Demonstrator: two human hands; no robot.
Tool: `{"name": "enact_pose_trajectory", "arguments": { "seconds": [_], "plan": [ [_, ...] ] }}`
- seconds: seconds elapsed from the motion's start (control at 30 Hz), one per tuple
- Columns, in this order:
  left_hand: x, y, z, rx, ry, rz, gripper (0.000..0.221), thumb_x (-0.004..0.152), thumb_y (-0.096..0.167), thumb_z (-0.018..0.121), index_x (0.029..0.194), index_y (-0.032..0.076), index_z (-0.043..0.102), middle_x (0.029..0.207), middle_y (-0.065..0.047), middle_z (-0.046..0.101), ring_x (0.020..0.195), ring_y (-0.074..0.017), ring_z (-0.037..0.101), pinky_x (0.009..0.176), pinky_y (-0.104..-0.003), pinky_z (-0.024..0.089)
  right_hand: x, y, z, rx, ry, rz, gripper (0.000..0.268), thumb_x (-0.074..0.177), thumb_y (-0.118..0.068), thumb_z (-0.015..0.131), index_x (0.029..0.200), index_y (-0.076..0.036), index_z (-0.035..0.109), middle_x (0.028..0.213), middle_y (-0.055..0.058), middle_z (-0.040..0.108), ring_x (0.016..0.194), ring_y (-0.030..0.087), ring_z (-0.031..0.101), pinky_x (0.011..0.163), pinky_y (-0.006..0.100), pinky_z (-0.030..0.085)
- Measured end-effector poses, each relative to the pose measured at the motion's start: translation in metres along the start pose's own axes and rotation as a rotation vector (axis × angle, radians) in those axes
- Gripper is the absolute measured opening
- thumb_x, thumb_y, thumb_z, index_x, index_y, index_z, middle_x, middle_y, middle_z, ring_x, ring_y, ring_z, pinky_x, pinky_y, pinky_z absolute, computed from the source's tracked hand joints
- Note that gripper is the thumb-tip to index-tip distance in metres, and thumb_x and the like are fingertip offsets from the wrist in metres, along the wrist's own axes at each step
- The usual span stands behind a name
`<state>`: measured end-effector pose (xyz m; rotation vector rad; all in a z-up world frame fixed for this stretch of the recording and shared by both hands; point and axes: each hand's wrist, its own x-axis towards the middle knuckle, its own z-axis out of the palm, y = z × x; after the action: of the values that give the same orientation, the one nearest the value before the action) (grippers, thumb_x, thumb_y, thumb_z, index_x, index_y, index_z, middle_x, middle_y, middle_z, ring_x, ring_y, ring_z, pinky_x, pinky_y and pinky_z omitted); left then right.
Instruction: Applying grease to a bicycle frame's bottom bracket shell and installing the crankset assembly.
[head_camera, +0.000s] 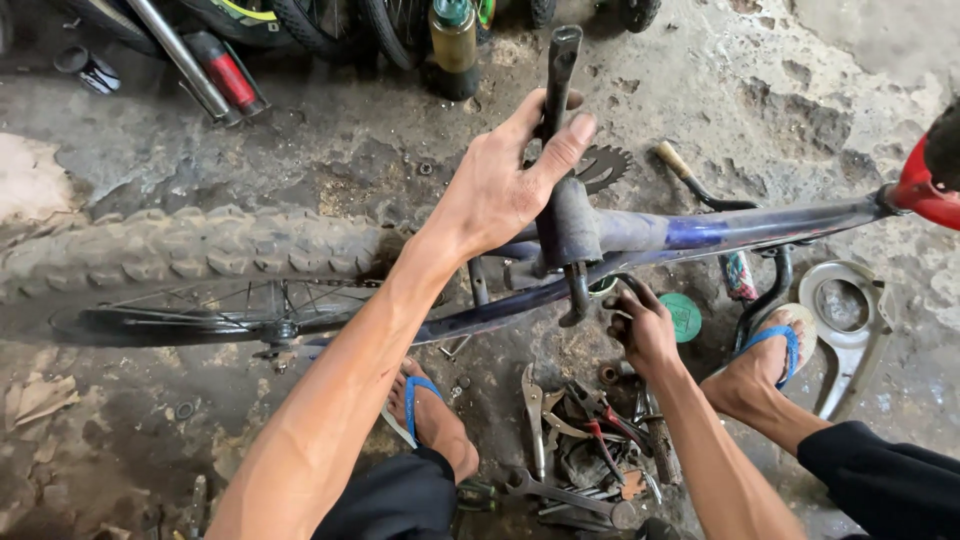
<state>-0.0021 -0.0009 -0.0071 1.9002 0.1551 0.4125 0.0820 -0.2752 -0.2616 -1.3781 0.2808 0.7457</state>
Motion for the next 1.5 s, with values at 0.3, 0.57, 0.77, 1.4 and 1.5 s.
{"name": "enact_pose_trajectory", "arguments": {
  "seconds": [0.3,0.57,0.77,1.4,1.5],
  "plan": [
    [0.006,-0.019,0.004,0.124,-0.024,0.144,0.084,0.087,0.079,0.033,0.128,0.009,0.053,0.102,-0.012,0.074,0.092,-0.0303,0.076,0.083,-0.049,0.056,-0.14,-0.042,0.008,0.318,-0.04,-0.221,0.036,0.103,-0.01,0.054,0.138,-0.016,0.057,0.096,0.005,0.063,0.066,0.01,0.047,0.06,0.025,0.041],
    [0.003,-0.01,-0.002,0.079,-0.029,0.108,0.064,0.089,0.067,0.047,0.125,0.015,0.058,0.107,-0.008,0.081,0.095,-0.0243,0.081,0.08,-0.039,0.059,-0.17,-0.068,0.059,-0.45,-0.301,-0.761,0.049,0.104,0.002,0.049,0.153,-0.008,0.046,0.119,0.009,0.063,0.066,0.011,0.058,0.056,0.02,0.051],
    [0.006,-0.019,0.0,0.115,-0.018,0.127,0.067,0.09,0.066,0.047,0.13,0.014,0.058,0.105,-0.009,0.082,0.096,-0.0265,0.081,0.083,-0.04,0.059,-0.165,-0.084,0.075,-0.622,-0.271,-0.81,0.049,0.104,0.002,0.047,0.153,-0.002,0.045,0.099,0.008,0.067,0.06,0.009,0.053,0.054,0.02,0.047],
    [0.007,-0.018,-0.001,0.095,-0.036,0.096,0.069,0.088,0.067,0.047,0.13,0.014,0.057,0.116,-0.011,0.079,0.098,-0.028,0.079,0.082,-0.042,0.058,-0.156,-0.084,0.092,-1.234,0.024,-1.362,0.055,0.091,0.012,0.064,0.145,0.001,0.058,0.096,0.019,0.067,0.054,0.025,0.053,0.046,0.041,0.041],
    [0.006,-0.016,-0.002,0.097,-0.033,0.079,0.065,0.088,0.065,0.049,0.127,0.015,0.06,0.104,-0.006,0.082,0.091,-0.0231,0.08,0.078,-0.038,0.059,-0.159,-0.084,0.092,-1.345,0.076,-1.354,0.065,0.083,0.012,0.063,0.146,-0.003,0.06,0.094,0.011,0.067,0.051,0.024,0.05,0.045,0.039,0.04]
  ]
}}
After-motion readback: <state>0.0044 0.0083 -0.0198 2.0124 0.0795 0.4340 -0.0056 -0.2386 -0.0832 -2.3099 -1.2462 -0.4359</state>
